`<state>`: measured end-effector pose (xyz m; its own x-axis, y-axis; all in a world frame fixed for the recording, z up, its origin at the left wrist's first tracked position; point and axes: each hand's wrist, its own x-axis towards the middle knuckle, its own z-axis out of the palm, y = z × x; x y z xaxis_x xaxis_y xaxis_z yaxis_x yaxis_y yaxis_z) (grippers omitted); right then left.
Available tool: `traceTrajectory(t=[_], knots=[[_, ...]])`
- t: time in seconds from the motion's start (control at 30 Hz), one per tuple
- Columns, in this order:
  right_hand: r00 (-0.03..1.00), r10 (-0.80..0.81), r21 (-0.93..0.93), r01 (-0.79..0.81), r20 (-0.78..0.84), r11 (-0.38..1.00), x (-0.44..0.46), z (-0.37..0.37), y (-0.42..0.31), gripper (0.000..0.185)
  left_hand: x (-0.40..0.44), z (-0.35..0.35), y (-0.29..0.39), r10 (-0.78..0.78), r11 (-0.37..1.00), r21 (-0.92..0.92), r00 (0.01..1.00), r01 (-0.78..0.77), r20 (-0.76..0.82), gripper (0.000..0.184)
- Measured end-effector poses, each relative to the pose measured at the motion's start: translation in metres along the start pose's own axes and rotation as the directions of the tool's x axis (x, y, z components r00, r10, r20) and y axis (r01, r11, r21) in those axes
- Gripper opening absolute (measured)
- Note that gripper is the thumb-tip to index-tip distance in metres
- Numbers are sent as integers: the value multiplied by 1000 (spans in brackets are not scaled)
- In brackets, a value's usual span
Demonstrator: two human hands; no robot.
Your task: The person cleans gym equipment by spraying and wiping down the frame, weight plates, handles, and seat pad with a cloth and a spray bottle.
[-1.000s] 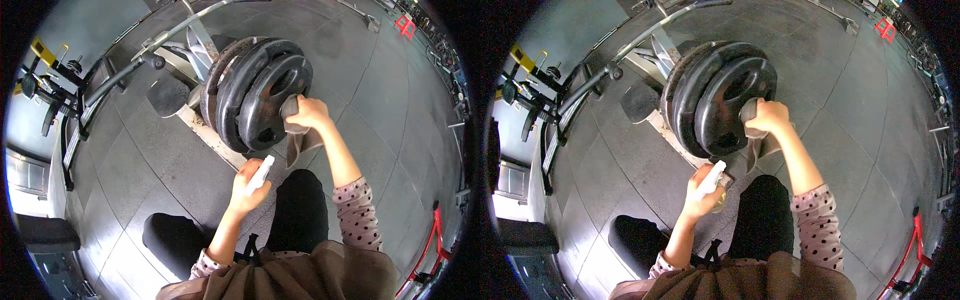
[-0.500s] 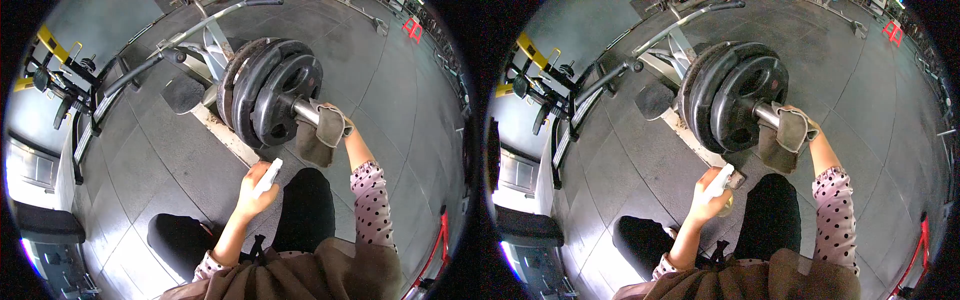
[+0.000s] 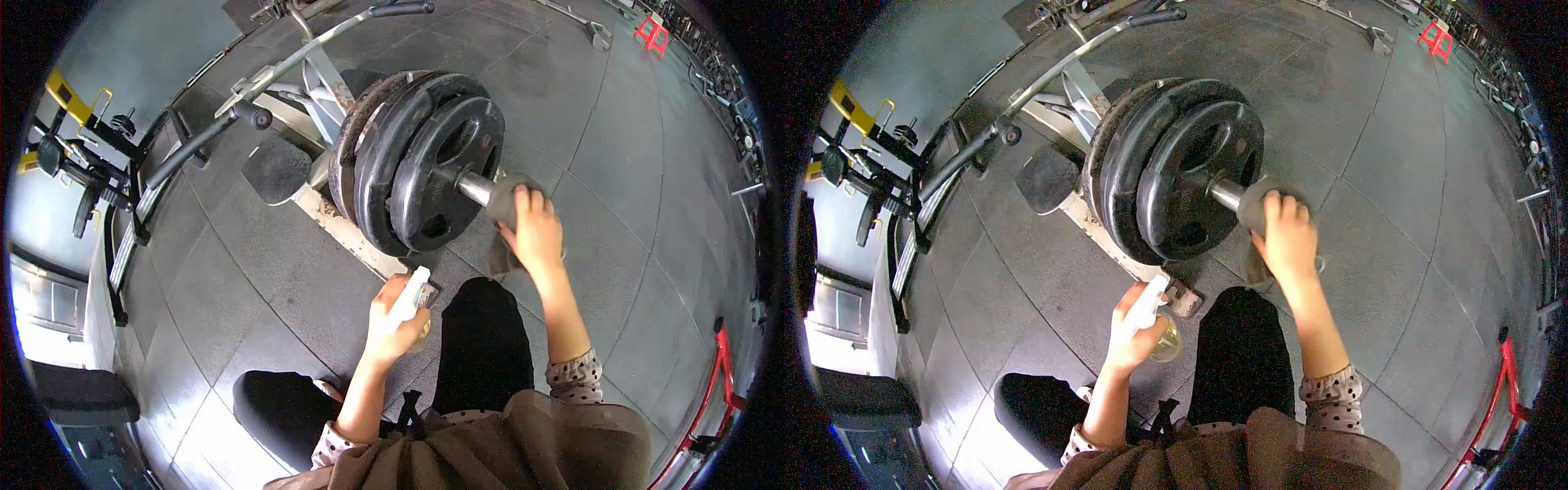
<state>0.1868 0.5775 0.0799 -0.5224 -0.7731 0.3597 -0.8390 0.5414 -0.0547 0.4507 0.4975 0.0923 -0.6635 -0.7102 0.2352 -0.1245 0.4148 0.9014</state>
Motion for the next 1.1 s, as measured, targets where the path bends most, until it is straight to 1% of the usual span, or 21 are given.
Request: traceTrajectory(t=[0.07, 0.13, 0.2, 0.27, 0.37, 0.4, 0.47, 0.5, 0.57, 0.6, 0.63, 0.67, 0.7, 0.73, 0.8, 0.87, 0.9, 0.97, 1.0, 1.07, 1.1], knots=[[974, -162, -362, 96, -157, 927, 2, 15, -16, 45, 0, 0, -3, 7, 1000, 12, 1000, -7, -13, 32], [951, -261, -463, 158, -167, 872, 15, 32, -27, 39, 0, -1, -2, -29, 999, -23, 1000, 28, -7, 33], [951, -259, -460, 155, -172, 874, 32, 53, -31, 44, 0, 0, -3, -35, 998, -43, 999, 34, -8, 32], [979, -147, -244, 179, 143, 953, 52, 30, -36, 57, -1, 1, -6, -15, 999, -31, 1000, 14, -19, 31], [720, -48, 148, -76, 692, 986, 106, 5, -13, 81, -2, 1, -3, -15, 999, -37, 1000, 15, -23, 31], [827, -132, 382, -107, 547, 918, 109, 54, 16, 83, -4, 0, -2, -7, 1000, -23, 1000, 7, -19, 30], [465, -234, 489, -560, 854, 669, 124, 35, 28, 80, -4, -1, -2, 19, 1000, 3, 1000, -19, -10, 30], [417, -163, 430, -697, 894, 573, 118, 6, 25, 71, -5, -2, -1, -7, 1000, -29, 1000, 6, -12, 30], [722, -344, 788, -608, 600, 97, 72, 15, 55, 43, -7, -3, 2, -61, 994, -97, 998, 59, -17, 30], [814, -436, 897, -441, 382, -37, 66, 48, 68, 32, -7, -3, 5, -47, 995, -90, 999, 45, -22, 30], [798, -391, 796, -565, 459, -220, 58, 62, 75, 36, -7, -4, 7, -35, 996, -80, 999, 32, -31, 30], [841, -537, 897, -182, -71, -403, 54, 104, 86, 43, -8, -7, 7, -25, 998, -64, 999, 22, -41, 30], [890, -432, 974, -55, 147, 220, 49, 68, 57, 44, -9, -9, 5, -14, 999, -49, 999, 12, -48, 30], [945, -216, 645, 7, 245, 764, 37, 25, 24, 46, -11, -10, 3, -7, 999, -34, 998, 5, -56, 30], [970, -95, 589, 212, -223, 780, 4, 101, 60, 46, -14, -14, 1, 9, 1000, -15, 997, -10, -71, 29], [984, 46, 453, 38, -173, 891, -3, 102, 54, 47, -14, -17, 0, 23, 1000, -3, 996, -23, -85, 29], [980, 173, 292, -194, 95, 937, 3, 45, 22, 49, -15, -18, -1, 24, 1000, -1, 996, -24, -86, 29], [887, 319, 536, -457, 334, 709, -11, 37, 19, 55, -14, -22, -3, 34, 999, 3, 996, -34, -87, 31], [892, 302, 857, -424, 337, 295, -32, 76, 48, 60, -14, -22, -5, 42, 999, 9, 996, -41, -79, 33], [580, 434, 722, -503, 689, -475, -18, 33, 21, 66, -14, -24, -10, 57, 998, 25, 996, -55, -74, 37], [741, 507, 866, -500, 440, -21, -17, 35, 18, 61, -14, -25, -9, 26, 999, 22, 998, -25, -62, 38]])
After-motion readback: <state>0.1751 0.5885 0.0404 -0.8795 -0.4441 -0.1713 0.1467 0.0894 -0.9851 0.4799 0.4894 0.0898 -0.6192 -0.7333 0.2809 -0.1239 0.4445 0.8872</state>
